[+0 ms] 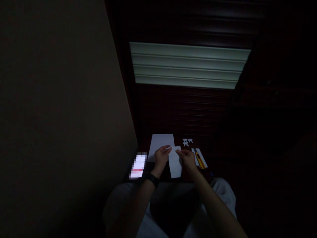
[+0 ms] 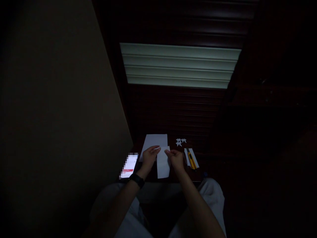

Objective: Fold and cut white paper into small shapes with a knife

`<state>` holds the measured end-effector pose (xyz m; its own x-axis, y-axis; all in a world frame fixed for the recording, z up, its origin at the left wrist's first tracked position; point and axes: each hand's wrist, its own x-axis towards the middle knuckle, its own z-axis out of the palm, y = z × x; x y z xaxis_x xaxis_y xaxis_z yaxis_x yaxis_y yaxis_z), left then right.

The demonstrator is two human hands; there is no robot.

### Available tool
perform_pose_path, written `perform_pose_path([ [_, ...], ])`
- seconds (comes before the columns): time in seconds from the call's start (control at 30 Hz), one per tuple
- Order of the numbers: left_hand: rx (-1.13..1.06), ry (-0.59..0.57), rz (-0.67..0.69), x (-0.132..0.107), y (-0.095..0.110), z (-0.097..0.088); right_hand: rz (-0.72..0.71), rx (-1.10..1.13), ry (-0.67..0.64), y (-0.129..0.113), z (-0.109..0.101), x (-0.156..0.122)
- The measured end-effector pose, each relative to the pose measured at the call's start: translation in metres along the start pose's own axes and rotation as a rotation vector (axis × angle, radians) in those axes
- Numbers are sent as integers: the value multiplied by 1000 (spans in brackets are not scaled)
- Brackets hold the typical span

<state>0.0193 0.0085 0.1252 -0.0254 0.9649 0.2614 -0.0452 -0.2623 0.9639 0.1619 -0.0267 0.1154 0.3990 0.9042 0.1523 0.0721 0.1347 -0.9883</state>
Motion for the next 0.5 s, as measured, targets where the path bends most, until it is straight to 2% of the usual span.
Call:
perform_pose_path([
  [0.5,142,17,98,-9,19,-1,-42,23,-44,-16,-9,-9],
])
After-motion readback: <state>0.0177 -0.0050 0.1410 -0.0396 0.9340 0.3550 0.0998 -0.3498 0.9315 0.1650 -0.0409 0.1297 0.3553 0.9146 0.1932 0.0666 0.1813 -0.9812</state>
